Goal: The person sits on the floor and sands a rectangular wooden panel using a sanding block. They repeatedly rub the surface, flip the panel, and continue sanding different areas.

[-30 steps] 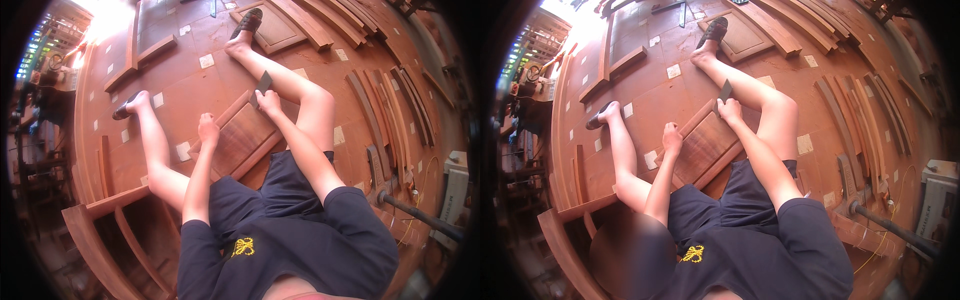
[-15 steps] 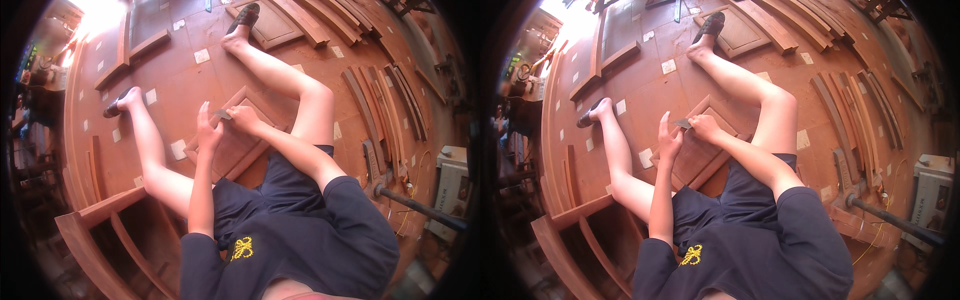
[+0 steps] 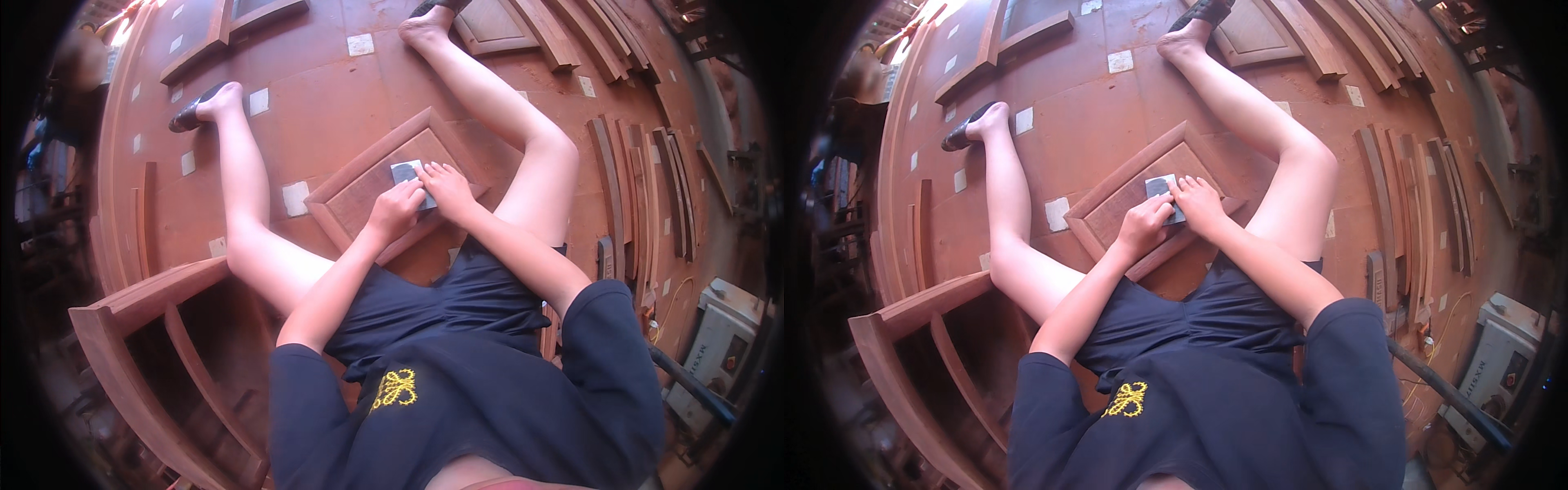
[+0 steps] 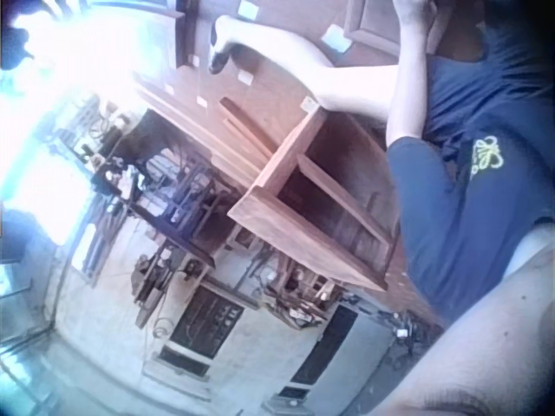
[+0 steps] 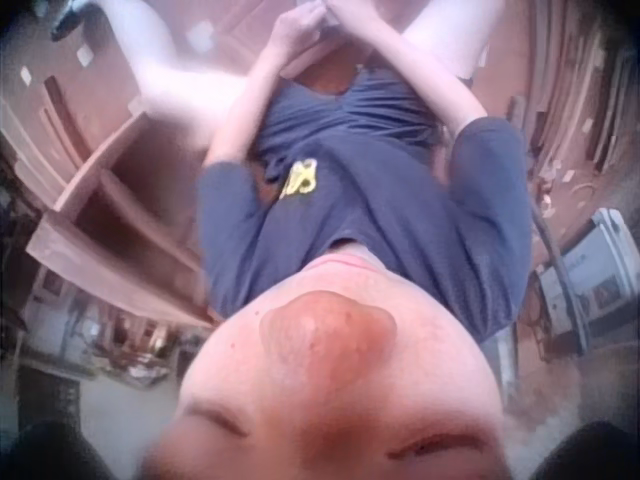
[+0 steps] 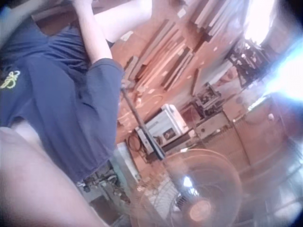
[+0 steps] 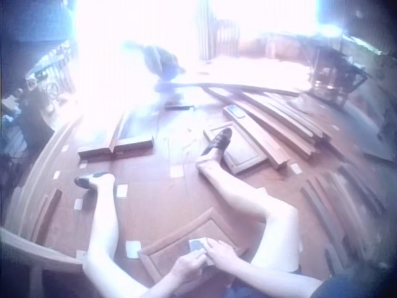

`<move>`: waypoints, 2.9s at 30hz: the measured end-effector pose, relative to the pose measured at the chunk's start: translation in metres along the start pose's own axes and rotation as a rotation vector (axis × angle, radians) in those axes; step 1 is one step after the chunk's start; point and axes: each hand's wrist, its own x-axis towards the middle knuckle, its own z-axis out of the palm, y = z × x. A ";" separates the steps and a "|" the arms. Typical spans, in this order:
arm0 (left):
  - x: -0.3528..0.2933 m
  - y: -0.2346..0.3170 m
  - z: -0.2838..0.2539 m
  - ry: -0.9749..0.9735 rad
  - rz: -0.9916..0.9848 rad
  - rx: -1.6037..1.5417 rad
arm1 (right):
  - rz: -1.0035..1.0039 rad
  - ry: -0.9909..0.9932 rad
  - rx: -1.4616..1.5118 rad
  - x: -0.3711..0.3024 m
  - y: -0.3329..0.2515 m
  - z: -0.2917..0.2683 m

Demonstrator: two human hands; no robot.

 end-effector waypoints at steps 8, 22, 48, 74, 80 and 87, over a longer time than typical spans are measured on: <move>0.000 -0.022 0.018 0.130 0.061 0.026 | 0.090 -0.084 0.033 0.019 0.000 -0.012; 0.014 -0.032 0.029 0.221 -0.394 -0.090 | 0.452 0.088 0.591 0.037 0.033 -0.050; -0.003 -0.041 0.059 -0.058 -0.259 0.290 | 0.815 0.002 0.748 0.064 0.059 -0.038; -0.076 -0.100 -0.057 -0.164 -1.633 0.009 | 1.083 -0.006 1.323 0.052 0.111 0.010; -0.080 -0.101 -0.053 -0.047 -1.578 0.089 | 1.043 -0.034 1.378 0.055 0.103 -0.014; -0.107 -0.135 -0.039 0.363 -1.472 0.154 | 1.018 -0.043 1.360 0.059 0.101 -0.022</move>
